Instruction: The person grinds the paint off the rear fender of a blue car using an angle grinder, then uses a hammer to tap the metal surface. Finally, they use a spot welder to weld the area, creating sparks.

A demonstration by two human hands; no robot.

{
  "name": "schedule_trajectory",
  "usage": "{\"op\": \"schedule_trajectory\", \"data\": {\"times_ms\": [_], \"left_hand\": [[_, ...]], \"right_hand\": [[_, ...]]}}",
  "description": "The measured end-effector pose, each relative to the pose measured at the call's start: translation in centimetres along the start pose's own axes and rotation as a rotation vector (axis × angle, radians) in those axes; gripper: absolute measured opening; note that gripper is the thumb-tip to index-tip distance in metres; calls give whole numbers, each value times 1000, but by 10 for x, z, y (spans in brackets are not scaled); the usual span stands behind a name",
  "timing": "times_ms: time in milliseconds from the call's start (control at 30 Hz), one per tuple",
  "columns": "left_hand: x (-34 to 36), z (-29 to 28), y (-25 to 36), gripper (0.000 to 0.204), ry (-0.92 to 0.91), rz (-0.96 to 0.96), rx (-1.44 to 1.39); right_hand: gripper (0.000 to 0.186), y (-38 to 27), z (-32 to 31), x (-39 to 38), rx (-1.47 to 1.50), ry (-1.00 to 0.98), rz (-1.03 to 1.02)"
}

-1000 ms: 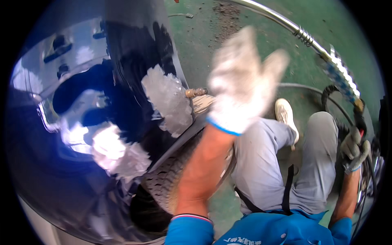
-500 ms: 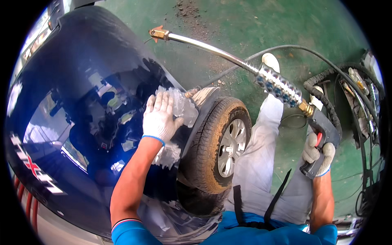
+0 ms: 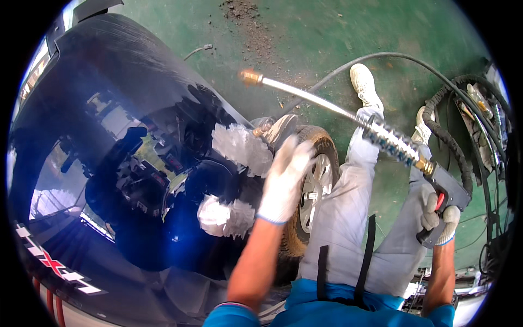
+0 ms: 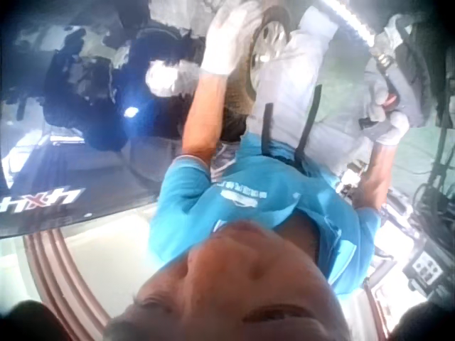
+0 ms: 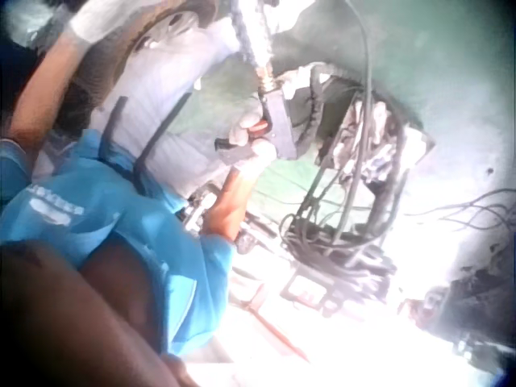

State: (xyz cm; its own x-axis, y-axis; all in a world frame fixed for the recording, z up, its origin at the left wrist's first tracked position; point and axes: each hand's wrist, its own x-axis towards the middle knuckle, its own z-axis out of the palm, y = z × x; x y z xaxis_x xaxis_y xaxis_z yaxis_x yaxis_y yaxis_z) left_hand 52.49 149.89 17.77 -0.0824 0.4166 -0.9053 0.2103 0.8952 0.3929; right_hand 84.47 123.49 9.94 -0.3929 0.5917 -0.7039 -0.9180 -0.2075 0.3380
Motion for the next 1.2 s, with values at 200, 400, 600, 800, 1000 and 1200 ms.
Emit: {"op": "schedule_trajectory", "data": {"times_ms": [200, 400, 600, 800, 1000, 1200], "left_hand": [[55, 50, 0, 33, -131, 26, -1073], [44, 37, -2, 32, -68, 41, -1027], [44, 30, -2, 32, -27, 2, -1087], [40, 32, -2, 30, -38, 16, -1081], [42, 25, -1, 33, -36, 15, -1081], [38, 30, -1, 33, -101, 41, -1099]], "right_hand": [[51, -34, 18, -3, -356, 103, 36], [49, -56, 25, 3, -416, 66, 51], [50, -59, 31, 8, -497, 78, 37], [50, -58, 23, 9, -482, 55, 33], [71, -63, 9, 2, -464, 57, -55], [88, -68, 3, -2, -499, 49, -95]]}}
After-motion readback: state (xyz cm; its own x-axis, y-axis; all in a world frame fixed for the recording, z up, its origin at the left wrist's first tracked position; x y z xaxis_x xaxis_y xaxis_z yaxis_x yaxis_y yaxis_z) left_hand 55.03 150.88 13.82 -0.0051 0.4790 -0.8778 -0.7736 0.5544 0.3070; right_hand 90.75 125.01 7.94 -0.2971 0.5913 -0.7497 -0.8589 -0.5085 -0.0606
